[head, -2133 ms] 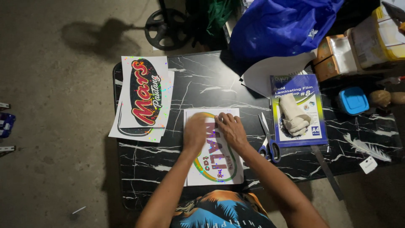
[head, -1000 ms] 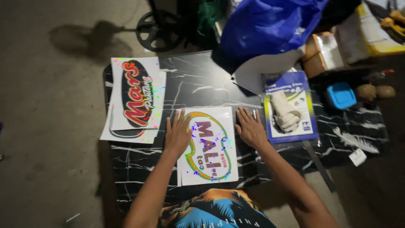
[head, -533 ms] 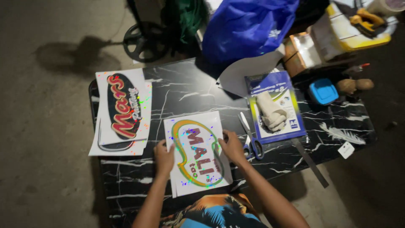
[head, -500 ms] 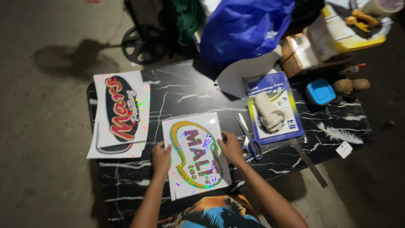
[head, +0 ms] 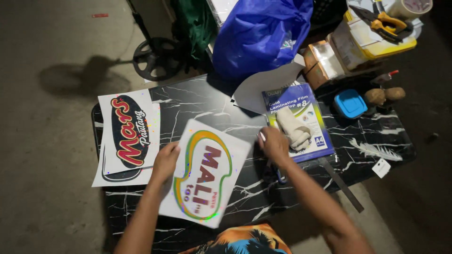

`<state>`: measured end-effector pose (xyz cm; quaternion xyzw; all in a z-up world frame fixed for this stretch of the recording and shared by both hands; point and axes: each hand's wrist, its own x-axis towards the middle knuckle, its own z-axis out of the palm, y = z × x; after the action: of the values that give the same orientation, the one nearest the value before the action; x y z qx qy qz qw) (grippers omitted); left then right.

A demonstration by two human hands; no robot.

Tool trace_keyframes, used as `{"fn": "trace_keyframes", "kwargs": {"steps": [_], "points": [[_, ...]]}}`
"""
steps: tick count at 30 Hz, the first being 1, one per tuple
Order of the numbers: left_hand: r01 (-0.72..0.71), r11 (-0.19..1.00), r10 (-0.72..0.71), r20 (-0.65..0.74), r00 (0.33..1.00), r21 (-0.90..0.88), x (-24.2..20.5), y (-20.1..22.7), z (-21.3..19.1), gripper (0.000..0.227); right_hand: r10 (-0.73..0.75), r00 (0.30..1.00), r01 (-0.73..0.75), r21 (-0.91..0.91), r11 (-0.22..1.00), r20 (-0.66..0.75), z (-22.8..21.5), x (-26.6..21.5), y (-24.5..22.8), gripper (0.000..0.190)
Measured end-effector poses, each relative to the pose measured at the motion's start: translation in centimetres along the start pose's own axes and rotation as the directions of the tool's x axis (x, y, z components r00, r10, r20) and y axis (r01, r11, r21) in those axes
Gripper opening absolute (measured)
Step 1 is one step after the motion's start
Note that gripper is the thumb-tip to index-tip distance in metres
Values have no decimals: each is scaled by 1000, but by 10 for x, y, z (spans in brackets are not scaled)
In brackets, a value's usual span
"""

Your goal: The person aligns a holographic sticker on a white sheet, places a clear laminating film over it, and smooths it with a white squeegee tool. They then flip the sheet and repeat the smoothing process on the other side.

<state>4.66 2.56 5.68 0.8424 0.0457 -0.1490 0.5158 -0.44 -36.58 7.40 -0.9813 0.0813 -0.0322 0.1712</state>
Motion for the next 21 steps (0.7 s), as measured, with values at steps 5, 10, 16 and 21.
{"fn": "trace_keyframes", "kwargs": {"steps": [5, 10, 16, 21], "points": [[-225, 927, 122, 326, 937, 301, 51, 49, 19, 30, -492, 870, 475, -292, 830, 17, 26, 73, 72, 25], [-390, 763, 59, 544, 837, 516, 82, 93, 73, 32, -561, 814, 521, -237, 820, -149, 28, 119, 87, 34], [-563, 526, -29, 675, 738, 638, 124, 91, 146, 32, -411, 886, 460, -305, 834, 212, 66, 182, 143, 19], [-651, 360, -153, 731, 666, 668, 129, 113, 174, 27, -680, 731, 682, 17, 731, -66, 21, 196, 106, 45]]}}
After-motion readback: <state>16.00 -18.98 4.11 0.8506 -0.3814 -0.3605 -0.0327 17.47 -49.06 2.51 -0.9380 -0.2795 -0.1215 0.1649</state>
